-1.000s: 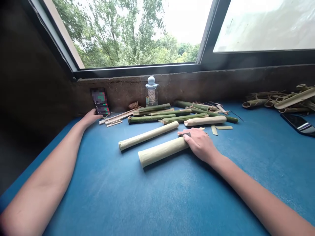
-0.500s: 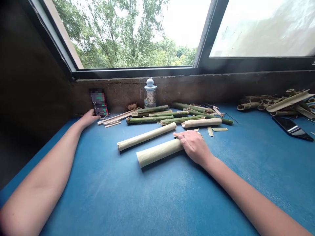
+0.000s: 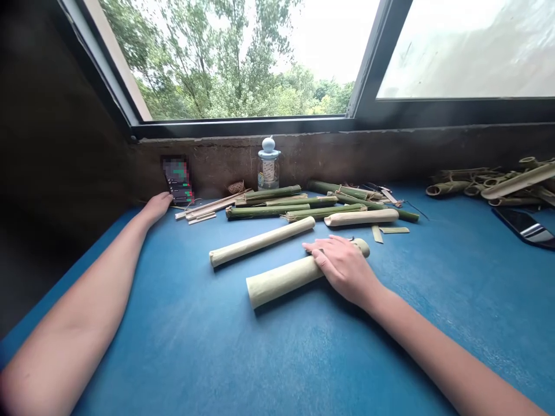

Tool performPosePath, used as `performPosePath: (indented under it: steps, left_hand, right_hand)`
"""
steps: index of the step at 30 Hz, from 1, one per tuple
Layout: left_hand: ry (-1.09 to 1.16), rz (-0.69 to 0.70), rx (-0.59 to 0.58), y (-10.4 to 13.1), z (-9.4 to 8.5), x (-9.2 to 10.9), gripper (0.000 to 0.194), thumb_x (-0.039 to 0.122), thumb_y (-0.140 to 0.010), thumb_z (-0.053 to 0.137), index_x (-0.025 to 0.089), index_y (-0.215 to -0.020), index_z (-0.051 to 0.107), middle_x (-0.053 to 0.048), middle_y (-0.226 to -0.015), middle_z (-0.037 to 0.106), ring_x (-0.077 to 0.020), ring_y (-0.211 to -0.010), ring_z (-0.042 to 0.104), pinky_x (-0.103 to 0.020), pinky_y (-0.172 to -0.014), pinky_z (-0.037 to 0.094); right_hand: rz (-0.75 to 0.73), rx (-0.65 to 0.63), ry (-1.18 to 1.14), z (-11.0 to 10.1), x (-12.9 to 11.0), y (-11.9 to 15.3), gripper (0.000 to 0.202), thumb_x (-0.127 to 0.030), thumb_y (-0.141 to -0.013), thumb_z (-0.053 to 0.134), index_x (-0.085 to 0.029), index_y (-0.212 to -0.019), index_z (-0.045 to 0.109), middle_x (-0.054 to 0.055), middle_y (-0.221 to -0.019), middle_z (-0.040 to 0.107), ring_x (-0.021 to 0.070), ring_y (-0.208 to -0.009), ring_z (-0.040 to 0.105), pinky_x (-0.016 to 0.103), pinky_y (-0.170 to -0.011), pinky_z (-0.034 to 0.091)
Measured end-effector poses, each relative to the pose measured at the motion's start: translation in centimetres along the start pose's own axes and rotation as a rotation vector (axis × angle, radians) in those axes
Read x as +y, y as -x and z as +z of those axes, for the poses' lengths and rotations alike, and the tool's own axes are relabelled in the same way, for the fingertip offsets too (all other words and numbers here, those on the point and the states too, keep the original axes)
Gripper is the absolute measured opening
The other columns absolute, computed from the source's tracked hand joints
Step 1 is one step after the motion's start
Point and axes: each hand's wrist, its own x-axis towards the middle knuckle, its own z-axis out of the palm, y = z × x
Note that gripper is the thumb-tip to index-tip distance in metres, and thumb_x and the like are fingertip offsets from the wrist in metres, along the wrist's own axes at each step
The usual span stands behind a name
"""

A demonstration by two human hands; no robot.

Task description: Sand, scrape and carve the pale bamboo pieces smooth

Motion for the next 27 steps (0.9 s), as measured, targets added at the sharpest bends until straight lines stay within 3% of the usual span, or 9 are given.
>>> performPosePath:
  steps: [5,8,11,13,17,20,24,27]
  left_hand:
    - [0.002,-0.023,-0.027,0.3,0.1,0.0,0.035,0.033,-0.085,0.058,0.014,-0.112,0.070,-0.012,-0.117,0.072,-0.0314,-0.115,0.063,-0.038,-0.103,0.047]
    - [0.008,-0.027,-0.051,0.3,0.1,0.0,0.042,0.034,-0.080,0.060,0.013,-0.115,0.069,-0.013,-0.117,0.072,-0.0314,-0.112,0.065,-0.038,-0.102,0.048]
    - [0.021,-0.028,-0.041,0.3,0.0,0.1,0.040,0.034,-0.081,0.057,0.013,-0.112,0.070,-0.014,-0.121,0.071,-0.0312,-0.117,0.063,-0.038,-0.106,0.045]
    - [0.033,-0.031,-0.018,0.3,-0.1,0.2,0.036,0.034,-0.083,0.052,0.015,-0.106,0.072,-0.013,-0.123,0.070,-0.0307,-0.120,0.061,-0.038,-0.109,0.043]
    - [0.037,-0.044,-0.014,0.4,0.0,0.4,0.033,0.039,-0.080,0.058,0.015,-0.099,0.072,-0.012,-0.112,0.073,-0.0316,-0.113,0.064,-0.039,-0.104,0.047]
    - [0.022,-0.053,-0.030,0.4,0.1,0.4,0.039,0.041,-0.077,0.063,0.014,-0.105,0.071,-0.013,-0.110,0.073,-0.0324,-0.108,0.066,-0.040,-0.099,0.050]
    - [0.011,-0.055,-0.039,0.6,0.0,0.5,0.042,0.042,-0.078,0.062,0.014,-0.108,0.070,-0.014,-0.114,0.073,-0.0325,-0.109,0.066,-0.039,-0.099,0.049]
    - [0.015,-0.052,-0.044,0.7,-0.1,0.6,0.041,0.042,-0.079,0.061,0.014,-0.108,0.070,-0.014,-0.114,0.073,-0.0320,-0.109,0.066,-0.039,-0.099,0.049]
  right_hand:
    - [-0.207,-0.051,-0.078,0.4,-4.0,0.5,0.043,-0.027,-0.105,0.031,-0.023,-0.134,0.063,0.005,-0.131,0.070,0.0230,-0.121,0.065,0.046,-0.108,0.047]
    - [-0.211,-0.032,-0.068,0.0,-2.4,0.2,0.042,-0.028,-0.104,0.033,-0.022,-0.129,0.067,0.006,-0.125,0.073,0.0239,-0.115,0.068,0.044,-0.100,0.051]
    - [-0.029,0.021,0.010,-0.3,0.2,-0.2,0.046,-0.032,-0.105,0.031,-0.021,-0.118,0.074,0.007,-0.116,0.076,0.0266,-0.109,0.071,0.046,-0.092,0.054]
    - [0.037,0.033,0.034,-0.3,0.4,-0.2,0.048,-0.033,-0.105,0.030,-0.021,-0.117,0.074,0.007,-0.115,0.077,0.0278,-0.109,0.070,0.048,-0.092,0.053]
    - [-0.080,-0.001,-0.034,0.2,-1.8,0.2,0.045,-0.031,-0.106,0.030,-0.022,-0.125,0.070,0.007,-0.121,0.075,0.0258,-0.112,0.068,0.046,-0.096,0.050]
    - [-0.161,-0.026,-0.066,0.3,-0.8,0.2,0.044,-0.030,-0.105,0.032,-0.022,-0.130,0.067,0.007,-0.123,0.074,0.0246,-0.111,0.068,0.044,-0.096,0.051]
    - [-0.022,0.015,0.011,-0.4,3.2,-0.1,0.048,-0.032,-0.103,0.030,-0.023,-0.117,0.075,0.007,-0.115,0.076,0.0268,-0.108,0.070,0.046,-0.092,0.053]
    - [0.034,0.034,0.013,-0.4,2.5,0.0,0.048,-0.032,-0.104,0.029,-0.024,-0.119,0.074,0.007,-0.117,0.076,0.0278,-0.111,0.068,0.049,-0.093,0.051]
